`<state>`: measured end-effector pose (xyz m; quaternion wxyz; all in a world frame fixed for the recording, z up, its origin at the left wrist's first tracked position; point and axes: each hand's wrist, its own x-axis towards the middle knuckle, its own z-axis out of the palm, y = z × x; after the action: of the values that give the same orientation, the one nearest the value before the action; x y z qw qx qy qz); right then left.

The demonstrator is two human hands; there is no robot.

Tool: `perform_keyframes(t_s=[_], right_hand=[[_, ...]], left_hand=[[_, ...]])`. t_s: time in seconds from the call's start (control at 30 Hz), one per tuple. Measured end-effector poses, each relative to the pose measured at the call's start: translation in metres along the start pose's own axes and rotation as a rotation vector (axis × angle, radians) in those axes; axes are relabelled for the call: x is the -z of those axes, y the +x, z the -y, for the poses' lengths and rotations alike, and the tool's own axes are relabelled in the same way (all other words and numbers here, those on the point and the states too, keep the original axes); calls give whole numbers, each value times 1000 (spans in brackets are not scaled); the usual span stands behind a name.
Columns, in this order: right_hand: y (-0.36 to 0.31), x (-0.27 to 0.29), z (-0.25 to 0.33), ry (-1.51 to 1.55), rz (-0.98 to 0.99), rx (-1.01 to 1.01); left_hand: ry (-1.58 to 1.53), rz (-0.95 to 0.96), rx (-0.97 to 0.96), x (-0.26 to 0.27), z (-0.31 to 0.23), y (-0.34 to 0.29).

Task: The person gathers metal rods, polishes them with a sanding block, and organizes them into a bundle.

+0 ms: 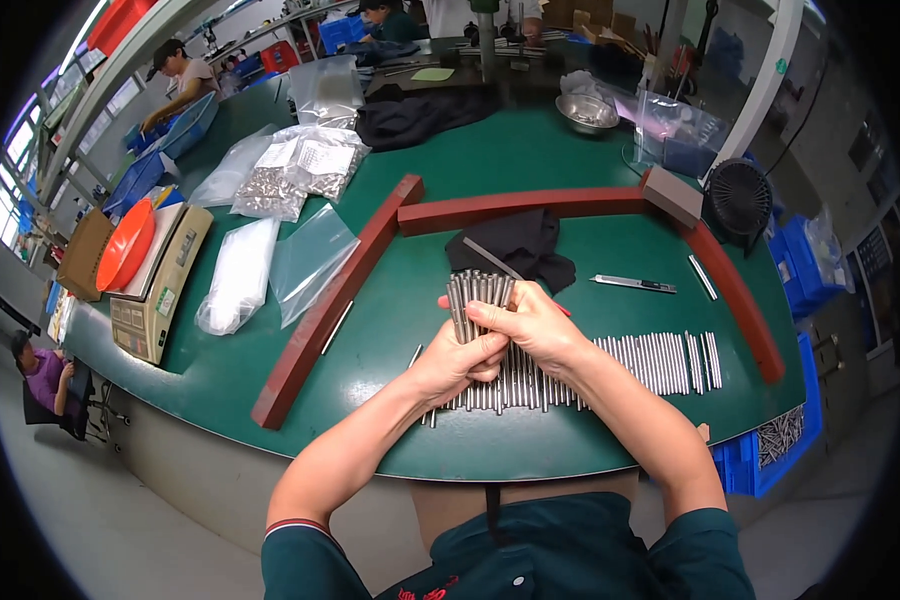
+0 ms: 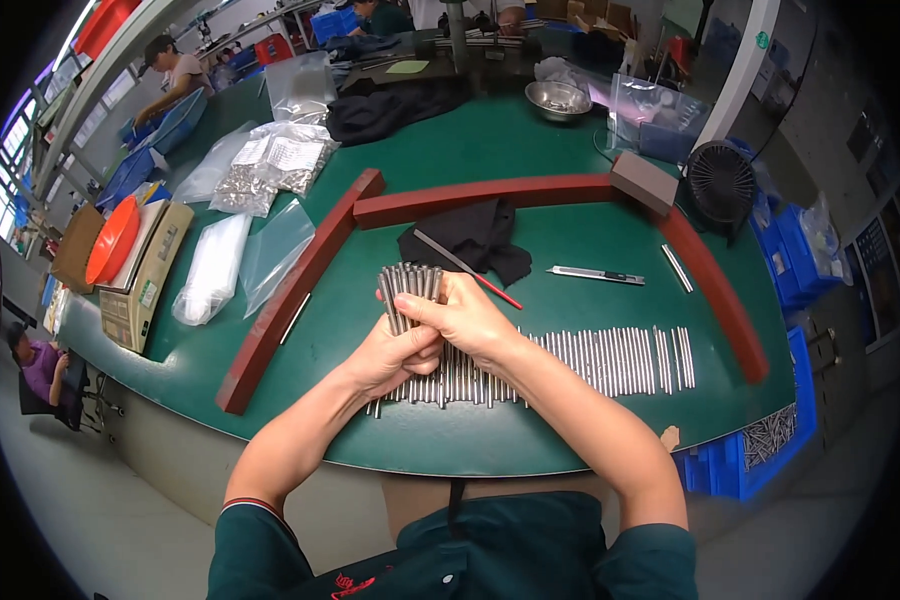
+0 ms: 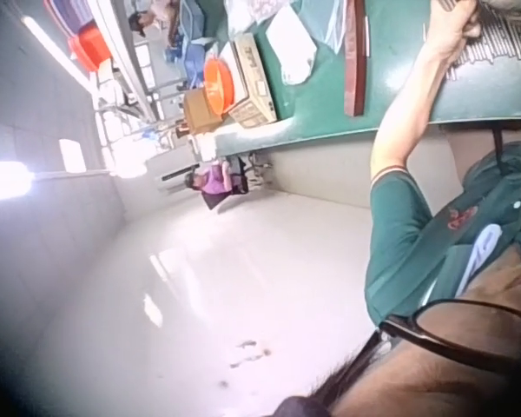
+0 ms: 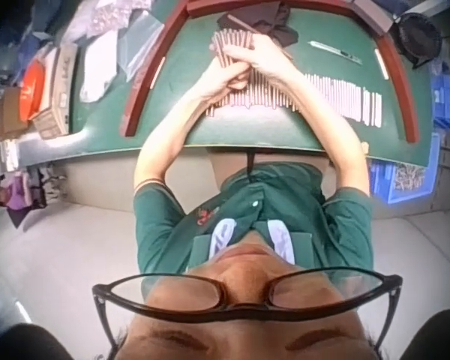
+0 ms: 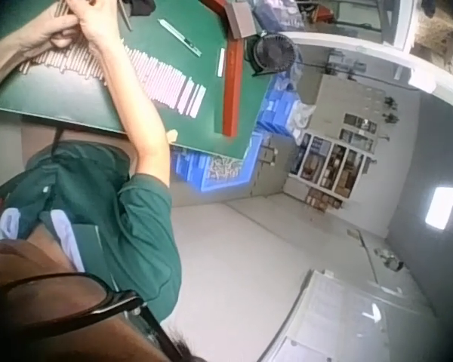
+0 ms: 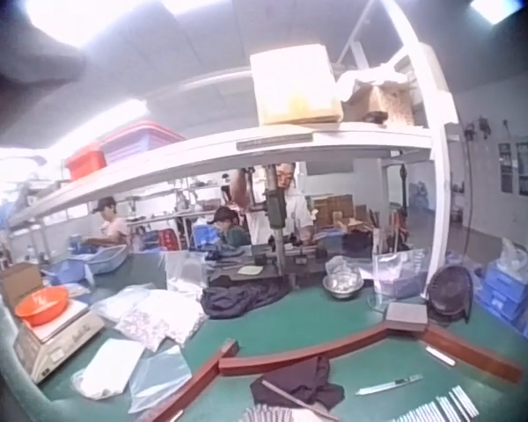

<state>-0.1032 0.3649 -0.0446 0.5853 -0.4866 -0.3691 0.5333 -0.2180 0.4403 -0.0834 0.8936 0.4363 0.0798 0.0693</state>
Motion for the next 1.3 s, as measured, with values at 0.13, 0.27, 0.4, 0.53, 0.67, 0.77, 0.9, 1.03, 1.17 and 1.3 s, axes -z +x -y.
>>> perform_keyframes(t_s=[0.13, 0.27, 0.4, 0.53, 0.67, 0.77, 0.9, 1.03, 1.17, 1.3], right_hand=[[0, 17, -12, 76, 5, -51], [-1, 19, -19, 102, 21, -3], [-6, 16, -12, 98, 48, -36], [-8, 15, -10, 124, 24, -12], [-12, 13, -2, 120, 15, -41], [-11, 12, -3, 124, -3, -35], [-13, 16, -5, 117, 12, -13], [-13, 12, -4, 124, -33, -16], [-13, 14, -6, 140, -22, -28], [-13, 15, -8, 149, -14, -18]], left_hand=[[-2, 13, 60, -3, 1, 3], [3, -2, 58, -6, 2, -1], [10, 20, 38, -9, -1, -2], [36, 41, 22, -8, 0, -3], [8, 51, 26, -10, -3, -3], [4, 53, 16, -9, -3, -3], [-7, 71, 22, -10, -4, -3], [-26, 64, 46, -9, -4, -4], [-58, 86, 54, -6, -2, -4], [-65, 112, 50, -6, -2, -4]])
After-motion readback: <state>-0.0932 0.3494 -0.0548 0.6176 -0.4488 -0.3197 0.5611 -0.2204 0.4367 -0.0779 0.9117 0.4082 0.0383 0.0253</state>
